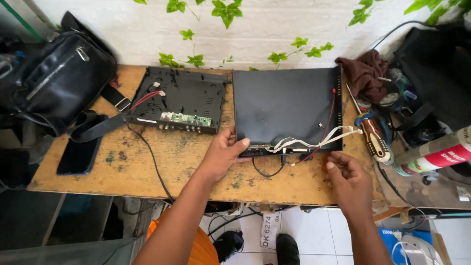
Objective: Disassembling an electronic device by unscrewing the base and removing the top casing.
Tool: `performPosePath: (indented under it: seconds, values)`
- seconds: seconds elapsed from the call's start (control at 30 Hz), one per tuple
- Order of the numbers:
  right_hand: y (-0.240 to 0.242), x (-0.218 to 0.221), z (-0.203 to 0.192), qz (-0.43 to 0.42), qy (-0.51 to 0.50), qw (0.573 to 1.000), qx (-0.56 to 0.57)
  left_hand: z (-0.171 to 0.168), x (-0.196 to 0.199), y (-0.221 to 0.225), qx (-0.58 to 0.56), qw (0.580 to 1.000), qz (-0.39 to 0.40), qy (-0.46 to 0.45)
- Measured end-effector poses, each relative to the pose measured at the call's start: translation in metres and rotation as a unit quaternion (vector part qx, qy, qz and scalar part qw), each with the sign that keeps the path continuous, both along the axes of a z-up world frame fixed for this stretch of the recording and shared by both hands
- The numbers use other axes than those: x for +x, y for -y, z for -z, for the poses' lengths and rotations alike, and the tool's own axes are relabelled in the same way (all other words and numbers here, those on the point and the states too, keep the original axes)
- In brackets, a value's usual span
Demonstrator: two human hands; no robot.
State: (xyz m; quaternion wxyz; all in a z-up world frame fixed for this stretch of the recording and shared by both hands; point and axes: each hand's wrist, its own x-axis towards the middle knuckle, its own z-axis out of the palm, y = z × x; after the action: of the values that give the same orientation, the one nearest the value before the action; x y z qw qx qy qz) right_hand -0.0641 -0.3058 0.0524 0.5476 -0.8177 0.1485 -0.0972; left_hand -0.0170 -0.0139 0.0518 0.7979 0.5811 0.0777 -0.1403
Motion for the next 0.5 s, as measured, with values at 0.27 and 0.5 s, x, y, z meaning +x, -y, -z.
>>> performPosePath:
  seconds: [0.27, 0.5]
  values:
    - [-0.009, -0.012, -0.001, -0.025, 0.054, 0.996, -0.073, 0.01, -0.008, 0.0, 0.033, 0.997, -0.013, 0.062]
    - [-0.038, -0.005, -0.024, -0.178, 0.235, 0.905, -0.305, -0.001, -0.014, 0.0, 0.045, 0.997, -0.014, 0.057]
